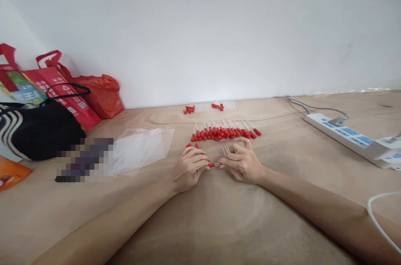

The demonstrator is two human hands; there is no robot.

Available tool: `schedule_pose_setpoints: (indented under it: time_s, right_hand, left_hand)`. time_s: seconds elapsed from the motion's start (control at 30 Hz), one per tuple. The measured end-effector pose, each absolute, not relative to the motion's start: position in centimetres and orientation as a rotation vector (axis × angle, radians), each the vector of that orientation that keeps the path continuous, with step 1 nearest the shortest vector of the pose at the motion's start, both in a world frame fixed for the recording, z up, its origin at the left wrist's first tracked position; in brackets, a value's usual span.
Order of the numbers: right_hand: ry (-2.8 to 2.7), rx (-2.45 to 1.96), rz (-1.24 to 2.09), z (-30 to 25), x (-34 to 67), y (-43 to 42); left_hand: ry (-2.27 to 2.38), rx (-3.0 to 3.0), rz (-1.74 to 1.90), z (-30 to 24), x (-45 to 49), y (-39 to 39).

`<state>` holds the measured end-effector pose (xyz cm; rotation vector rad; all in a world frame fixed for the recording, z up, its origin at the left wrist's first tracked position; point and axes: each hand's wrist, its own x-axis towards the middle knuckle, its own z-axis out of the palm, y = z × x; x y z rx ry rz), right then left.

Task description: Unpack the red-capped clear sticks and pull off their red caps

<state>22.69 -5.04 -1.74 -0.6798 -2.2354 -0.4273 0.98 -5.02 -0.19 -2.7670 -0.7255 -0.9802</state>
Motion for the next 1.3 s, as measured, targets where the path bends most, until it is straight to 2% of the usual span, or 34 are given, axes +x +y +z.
schedule_pose_setpoints:
  time_s: [0.53, 0.7, 1.0, 1.3]
  right_hand:
    - [-2.187, -0.717, -0.408, -1.7, 23.8, -5.1]
    - [-2.056, -0.991, -0.324, -1.8, 24.6, -4.9]
    - [-1.966, -1.302, -0.257, -2.2, 24.5, -4.5]
    - [-2.023, -1.335, -0.249, -2.3, 23.7, -4.4]
  left_hand:
    - [-0.776, -2.797, -1.010, -0.3, -0.7, -5.1]
    - [-1.063, -2.625, -1.129, -0.2, -3.0, -4.8]
    - [-1.926, -2.278, -1.313, -1.1, -3.9, -1.8]
    - [-2.152, -2.246, -1.192, -0.5, -2.7, -1.5]
